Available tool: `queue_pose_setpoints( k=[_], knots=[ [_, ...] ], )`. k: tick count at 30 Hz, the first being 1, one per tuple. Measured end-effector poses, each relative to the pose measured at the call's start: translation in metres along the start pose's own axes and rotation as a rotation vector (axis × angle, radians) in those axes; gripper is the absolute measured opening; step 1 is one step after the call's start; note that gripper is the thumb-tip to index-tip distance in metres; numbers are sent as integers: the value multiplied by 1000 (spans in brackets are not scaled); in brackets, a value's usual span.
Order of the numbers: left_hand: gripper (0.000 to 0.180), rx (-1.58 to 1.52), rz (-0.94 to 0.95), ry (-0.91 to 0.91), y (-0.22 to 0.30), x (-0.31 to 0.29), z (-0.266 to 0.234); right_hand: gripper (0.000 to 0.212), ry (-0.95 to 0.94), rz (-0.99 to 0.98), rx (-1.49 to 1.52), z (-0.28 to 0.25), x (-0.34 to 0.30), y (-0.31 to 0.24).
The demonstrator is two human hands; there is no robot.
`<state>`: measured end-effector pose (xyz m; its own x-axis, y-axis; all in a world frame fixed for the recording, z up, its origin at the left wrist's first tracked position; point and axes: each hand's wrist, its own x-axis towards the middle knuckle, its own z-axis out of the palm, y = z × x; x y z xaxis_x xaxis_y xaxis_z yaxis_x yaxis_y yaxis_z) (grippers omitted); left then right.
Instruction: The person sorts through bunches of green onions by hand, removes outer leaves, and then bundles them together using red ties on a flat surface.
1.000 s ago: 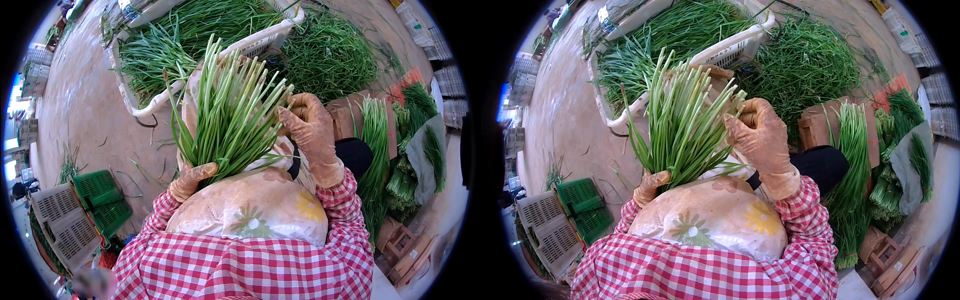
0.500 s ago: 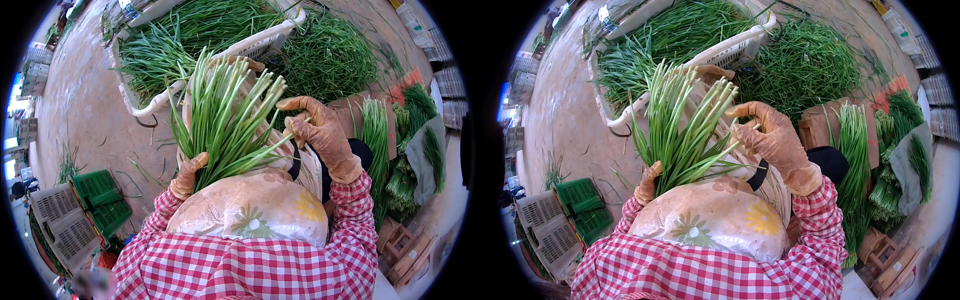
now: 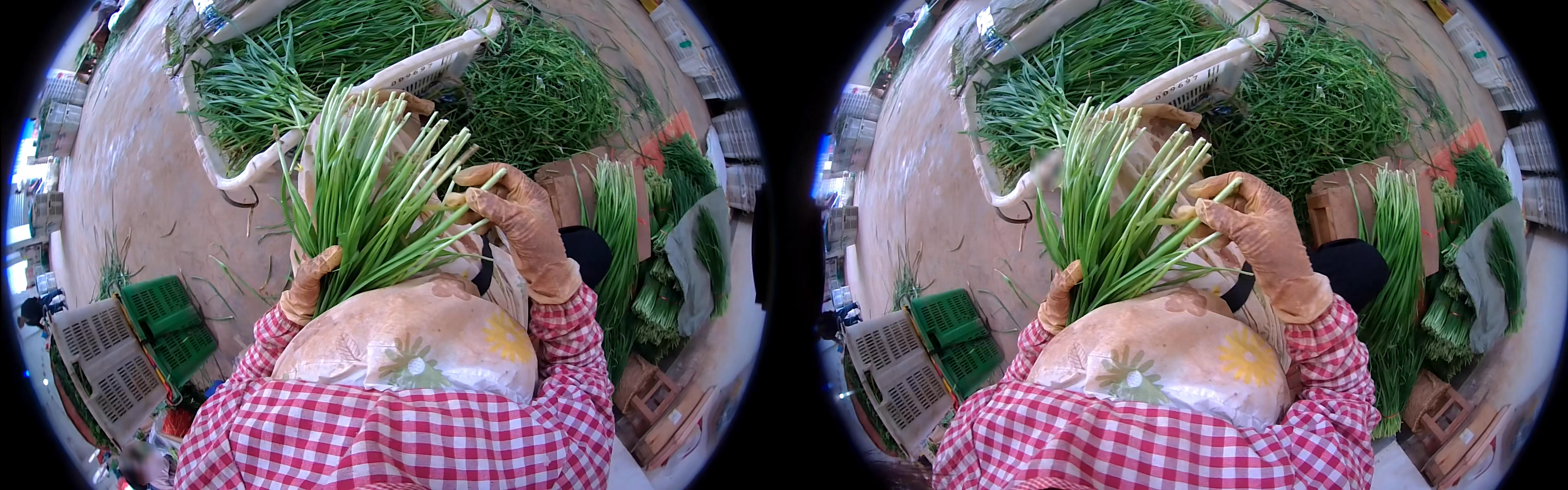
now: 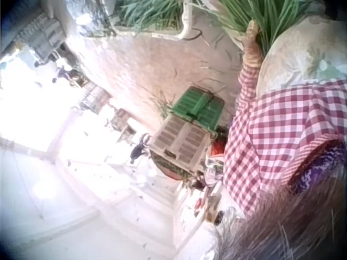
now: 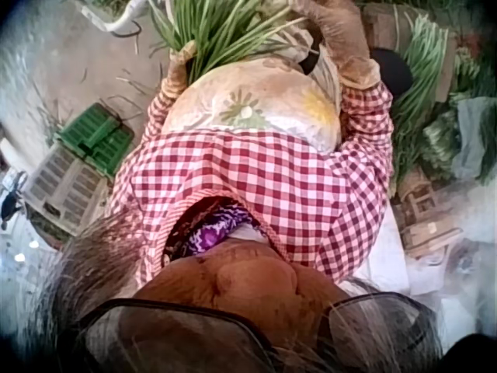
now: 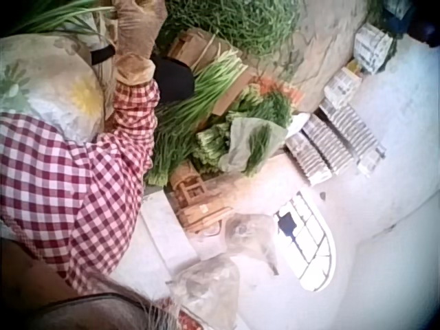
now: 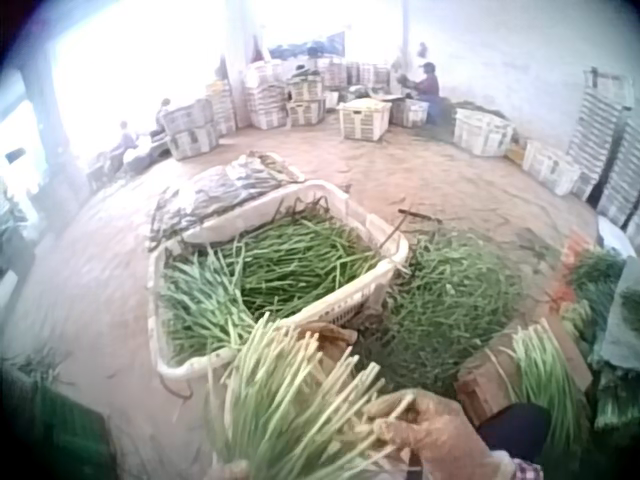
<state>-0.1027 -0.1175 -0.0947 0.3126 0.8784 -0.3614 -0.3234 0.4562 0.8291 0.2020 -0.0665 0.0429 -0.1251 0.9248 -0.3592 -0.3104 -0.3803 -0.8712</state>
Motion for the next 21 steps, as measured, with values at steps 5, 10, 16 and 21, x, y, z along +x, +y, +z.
queue_pose_setpoints(
  k=[5,10,16,21],
  knots=[
    [73,84,137,-22,3,2,6,16,-280,121,-147,-34,7,-17],
    [78,195,394,-33,2,8,12,21,-311,84,-717,-39,12,-38],
    [81,-13,204,-34,50,0,54,27,-200,-363,-1184,-33,16,-52],
    [80,-103,235,20,62,0,78,31,-373,-498,-1350,-21,16,-48]
  ],
)
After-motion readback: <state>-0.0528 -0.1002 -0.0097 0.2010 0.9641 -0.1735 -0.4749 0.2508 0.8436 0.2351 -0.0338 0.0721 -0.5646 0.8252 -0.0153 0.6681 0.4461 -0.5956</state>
